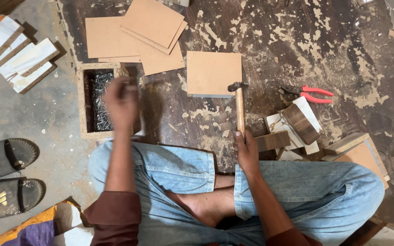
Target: The person sits on the floor and hammers nails into small rectangular wooden boards, taking nails one at a time from an open box of nails. They briefly wrap items in a woven sack, then resume positioning boards and driving nails with a hammer, setting finished boards aside.
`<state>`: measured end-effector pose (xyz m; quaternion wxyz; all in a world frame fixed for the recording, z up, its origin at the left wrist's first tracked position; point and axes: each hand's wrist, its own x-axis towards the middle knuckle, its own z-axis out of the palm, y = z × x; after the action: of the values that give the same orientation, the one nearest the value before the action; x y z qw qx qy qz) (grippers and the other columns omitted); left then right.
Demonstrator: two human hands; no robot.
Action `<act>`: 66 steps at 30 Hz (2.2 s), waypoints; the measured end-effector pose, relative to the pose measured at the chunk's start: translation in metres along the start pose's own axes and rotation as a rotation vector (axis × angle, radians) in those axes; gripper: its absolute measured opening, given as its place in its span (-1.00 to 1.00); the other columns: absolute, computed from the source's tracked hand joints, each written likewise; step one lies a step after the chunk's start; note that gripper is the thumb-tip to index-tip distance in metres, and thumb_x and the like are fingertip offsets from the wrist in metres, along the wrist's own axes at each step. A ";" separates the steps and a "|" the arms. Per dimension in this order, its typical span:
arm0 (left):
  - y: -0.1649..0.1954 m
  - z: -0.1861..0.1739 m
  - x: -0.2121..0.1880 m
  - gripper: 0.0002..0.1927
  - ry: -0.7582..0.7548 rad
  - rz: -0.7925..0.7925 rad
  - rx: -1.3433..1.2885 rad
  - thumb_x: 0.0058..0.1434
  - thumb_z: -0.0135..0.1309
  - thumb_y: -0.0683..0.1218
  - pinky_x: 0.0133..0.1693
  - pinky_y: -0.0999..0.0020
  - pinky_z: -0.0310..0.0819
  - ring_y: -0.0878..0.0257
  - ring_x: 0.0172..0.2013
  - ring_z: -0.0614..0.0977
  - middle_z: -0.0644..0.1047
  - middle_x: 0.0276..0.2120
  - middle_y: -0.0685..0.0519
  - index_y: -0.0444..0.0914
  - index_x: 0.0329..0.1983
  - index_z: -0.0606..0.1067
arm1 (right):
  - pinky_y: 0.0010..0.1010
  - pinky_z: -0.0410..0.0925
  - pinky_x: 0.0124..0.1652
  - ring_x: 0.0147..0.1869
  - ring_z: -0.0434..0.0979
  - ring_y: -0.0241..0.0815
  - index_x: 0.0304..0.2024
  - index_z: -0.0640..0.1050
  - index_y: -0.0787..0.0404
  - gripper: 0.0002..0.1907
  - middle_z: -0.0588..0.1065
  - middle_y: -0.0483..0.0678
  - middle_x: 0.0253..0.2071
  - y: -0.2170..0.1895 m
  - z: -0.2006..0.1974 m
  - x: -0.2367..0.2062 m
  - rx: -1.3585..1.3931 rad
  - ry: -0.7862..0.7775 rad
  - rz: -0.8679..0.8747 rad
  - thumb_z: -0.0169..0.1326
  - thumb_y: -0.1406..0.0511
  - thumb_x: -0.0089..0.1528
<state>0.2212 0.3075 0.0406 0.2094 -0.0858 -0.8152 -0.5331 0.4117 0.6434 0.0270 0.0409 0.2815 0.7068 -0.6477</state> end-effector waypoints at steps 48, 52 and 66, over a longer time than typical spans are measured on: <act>0.020 0.142 -0.040 -0.46 -0.245 0.099 0.112 0.02 0.33 -0.23 0.15 0.07 0.41 -0.13 0.13 0.50 0.48 0.14 -0.15 -0.26 0.11 0.51 | 0.04 0.31 -0.39 -0.44 0.50 0.26 0.03 0.46 0.28 -0.63 0.46 0.22 -0.48 -0.032 0.022 -0.018 -0.618 0.111 -0.451 -0.13 0.12 0.40; 0.012 0.139 -0.043 -0.53 -0.285 0.011 0.150 0.07 0.30 -0.27 0.20 0.10 0.41 -0.09 0.17 0.49 0.45 0.23 -0.11 -0.26 0.10 0.56 | 0.03 0.31 -0.33 -0.35 0.48 0.29 -0.06 0.43 0.31 -0.67 0.47 0.25 -0.33 -0.020 0.025 -0.011 -0.774 0.108 -0.610 -0.12 0.14 0.46; 0.005 0.146 -0.047 -0.53 -0.258 0.049 0.154 0.06 0.27 -0.26 0.22 0.09 0.39 -0.10 0.20 0.48 0.48 0.20 -0.09 -0.27 0.09 0.56 | 0.06 0.35 -0.33 -0.26 0.52 0.43 0.02 0.46 0.30 -0.64 0.50 0.35 -0.28 -0.026 0.030 -0.002 -0.592 0.113 -0.707 -0.16 0.13 0.47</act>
<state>0.2292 0.4458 -0.0256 0.1218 -0.1572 -0.8716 -0.4481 0.3922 0.6143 0.0458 -0.1424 0.0344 0.9151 -0.3757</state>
